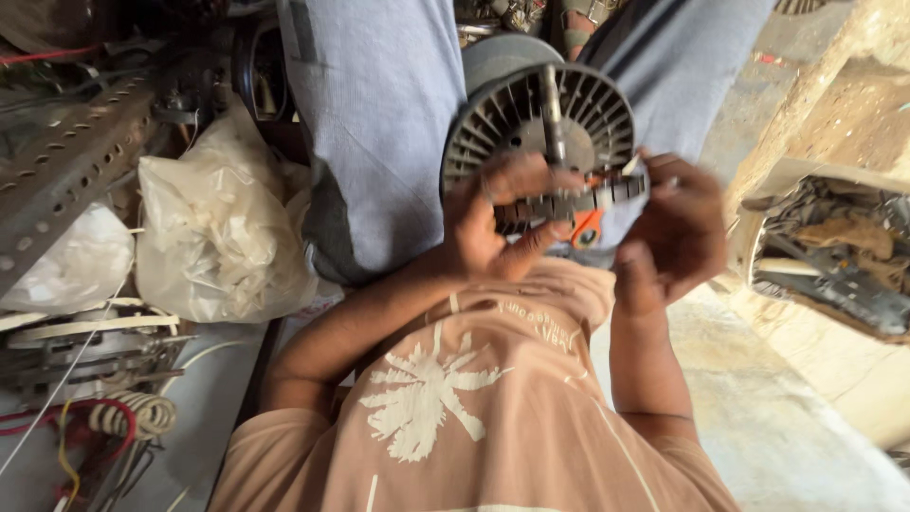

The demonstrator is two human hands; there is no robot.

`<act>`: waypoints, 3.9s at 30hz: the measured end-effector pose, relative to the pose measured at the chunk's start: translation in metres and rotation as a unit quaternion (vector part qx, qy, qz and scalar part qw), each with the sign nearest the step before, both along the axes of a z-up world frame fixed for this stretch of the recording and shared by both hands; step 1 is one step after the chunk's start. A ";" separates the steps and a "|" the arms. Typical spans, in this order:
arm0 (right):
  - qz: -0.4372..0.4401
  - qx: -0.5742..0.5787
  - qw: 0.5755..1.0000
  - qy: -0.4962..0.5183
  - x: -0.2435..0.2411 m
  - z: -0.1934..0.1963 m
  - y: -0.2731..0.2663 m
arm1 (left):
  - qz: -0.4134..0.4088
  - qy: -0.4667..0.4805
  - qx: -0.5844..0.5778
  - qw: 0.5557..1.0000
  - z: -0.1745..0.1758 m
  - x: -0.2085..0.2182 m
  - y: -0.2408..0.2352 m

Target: The person is repairing a motor stator by organizing copper coils and wires while holding the component between their legs, using a pair of orange-handled scissors to cut and adjust wires, and taking white tape from a plastic bag to secure parts of the assembly.

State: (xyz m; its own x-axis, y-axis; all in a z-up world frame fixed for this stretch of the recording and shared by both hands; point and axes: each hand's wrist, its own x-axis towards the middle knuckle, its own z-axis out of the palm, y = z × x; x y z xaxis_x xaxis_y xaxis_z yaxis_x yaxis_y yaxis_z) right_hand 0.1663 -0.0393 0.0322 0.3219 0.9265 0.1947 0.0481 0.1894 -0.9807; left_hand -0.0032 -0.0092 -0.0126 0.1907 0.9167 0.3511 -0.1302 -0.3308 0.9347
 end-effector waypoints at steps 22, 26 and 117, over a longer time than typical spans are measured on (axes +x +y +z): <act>0.188 -0.062 0.872 -0.447 0.010 -0.011 -0.037 | -0.022 0.167 -0.088 0.982 0.017 -0.038 -0.057; 0.145 -0.146 0.952 -0.226 0.012 -0.007 -0.050 | -0.046 0.170 -0.155 0.972 0.017 -0.028 -0.055; -0.055 -0.002 0.975 -0.218 0.018 -0.014 -0.015 | 0.024 -0.077 -0.109 0.991 -0.021 0.014 -0.008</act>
